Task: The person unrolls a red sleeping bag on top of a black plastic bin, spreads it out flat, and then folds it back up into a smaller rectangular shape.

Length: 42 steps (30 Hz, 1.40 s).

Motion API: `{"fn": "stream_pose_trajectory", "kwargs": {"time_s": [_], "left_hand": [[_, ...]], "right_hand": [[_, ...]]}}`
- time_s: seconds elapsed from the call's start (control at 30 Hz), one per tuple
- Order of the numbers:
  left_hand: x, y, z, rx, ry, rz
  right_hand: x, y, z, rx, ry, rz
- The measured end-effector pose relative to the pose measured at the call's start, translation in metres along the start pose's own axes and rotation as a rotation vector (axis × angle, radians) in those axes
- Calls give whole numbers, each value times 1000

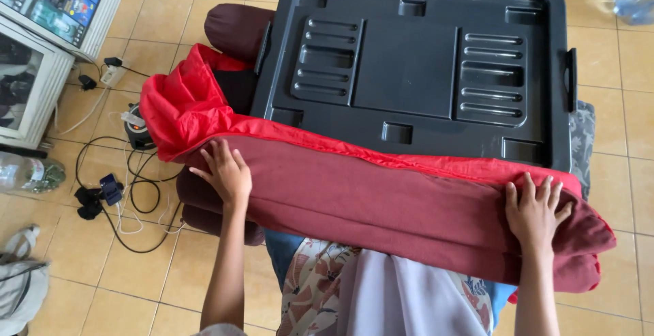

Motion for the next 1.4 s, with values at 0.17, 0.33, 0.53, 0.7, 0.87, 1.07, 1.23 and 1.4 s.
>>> {"fn": "stream_pose_trajectory", "kwargs": {"time_s": [0.17,0.33,0.53,0.7,0.87,1.07,1.23,1.4], "left_hand": [[-31,83,33,308,82,416],[10,50,56,12,35,345],[-6,62,57,27,-9,395],[13,33,54,-67,21,402],[-8,-57,53,-235,222,346],[-89,-234,111,-406,673,-32],[-164,-228,128,-576,862,-380],[-176,-53,46,-333,699,55]], "right_hand": [[-46,-102,6,-319,286,-130],[27,-114,9,-330,-6,-133],[0,-166,13,-430,61,-175],[34,-167,8,-411,-47,-211],[50,-150,6,-383,-70,-234],[47,-150,5,-344,-66,-269],[23,-167,10,-385,59,-300],[-9,-248,46,-646,312,-259]]}}
Point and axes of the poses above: each hand's wrist, its own z-axis away from the middle knuckle, its own x-axis out of the palm, y = z × x, the point moved 9 cm from there along -z, towards the middle knuckle, and after that the axes turned 6 degrees about y, right-handed, at the moved point
